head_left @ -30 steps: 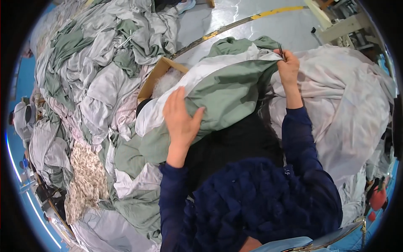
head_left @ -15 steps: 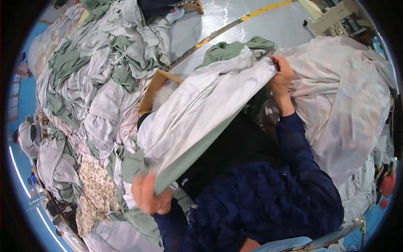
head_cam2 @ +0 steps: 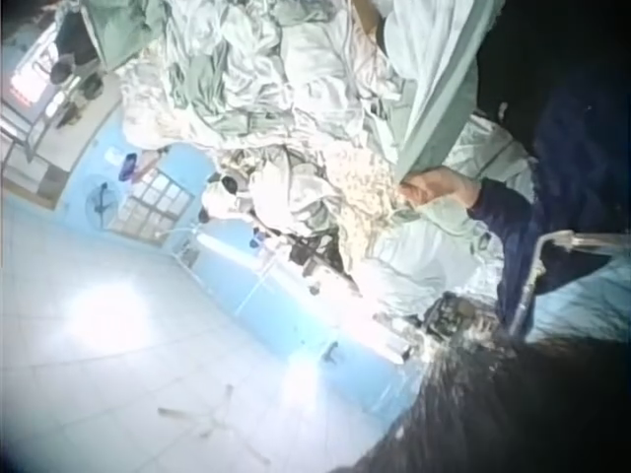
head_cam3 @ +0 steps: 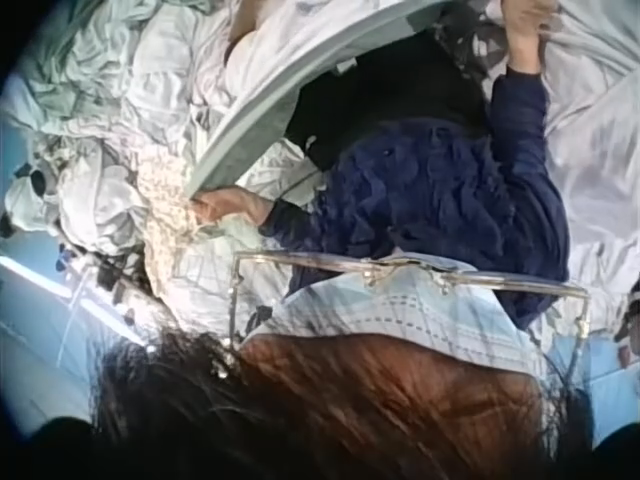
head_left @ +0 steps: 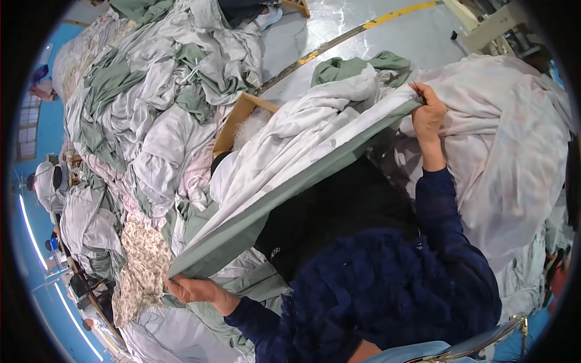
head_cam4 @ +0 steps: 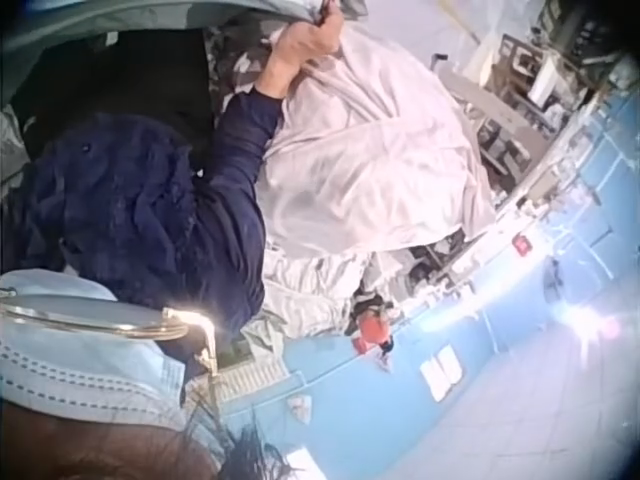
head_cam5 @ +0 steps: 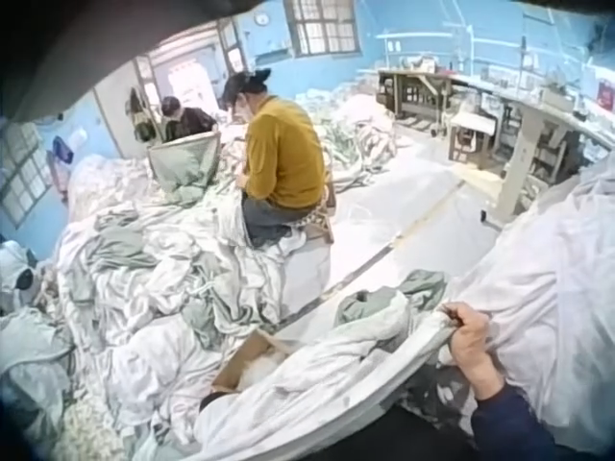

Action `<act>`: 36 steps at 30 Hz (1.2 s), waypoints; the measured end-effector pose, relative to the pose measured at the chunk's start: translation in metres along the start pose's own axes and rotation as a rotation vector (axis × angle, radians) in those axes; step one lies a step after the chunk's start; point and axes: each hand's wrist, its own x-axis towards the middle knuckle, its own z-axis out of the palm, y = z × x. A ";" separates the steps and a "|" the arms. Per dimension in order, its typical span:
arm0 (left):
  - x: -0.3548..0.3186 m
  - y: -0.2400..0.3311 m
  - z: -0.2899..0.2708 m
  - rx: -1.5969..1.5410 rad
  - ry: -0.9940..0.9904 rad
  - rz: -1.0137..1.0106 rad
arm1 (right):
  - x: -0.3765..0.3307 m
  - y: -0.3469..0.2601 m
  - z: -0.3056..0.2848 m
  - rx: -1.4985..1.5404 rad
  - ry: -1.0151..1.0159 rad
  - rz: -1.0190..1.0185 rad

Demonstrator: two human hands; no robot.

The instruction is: Trim excess threads and tags from fabric components of pillows using snips.

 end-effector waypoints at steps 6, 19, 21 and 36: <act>-0.003 0.001 -0.009 0.087 0.053 0.022 | -0.003 -0.009 -0.008 0.011 0.002 0.018; -0.022 -0.076 -0.039 0.282 0.003 -0.004 | -0.023 0.003 -0.007 -0.015 0.150 0.021; -0.028 -0.082 -0.044 0.252 0.060 0.037 | -0.030 0.019 0.004 0.133 0.132 0.058; 0.004 -0.138 -0.108 0.243 0.326 -0.544 | 0.003 -0.059 -0.093 1.448 -0.945 0.012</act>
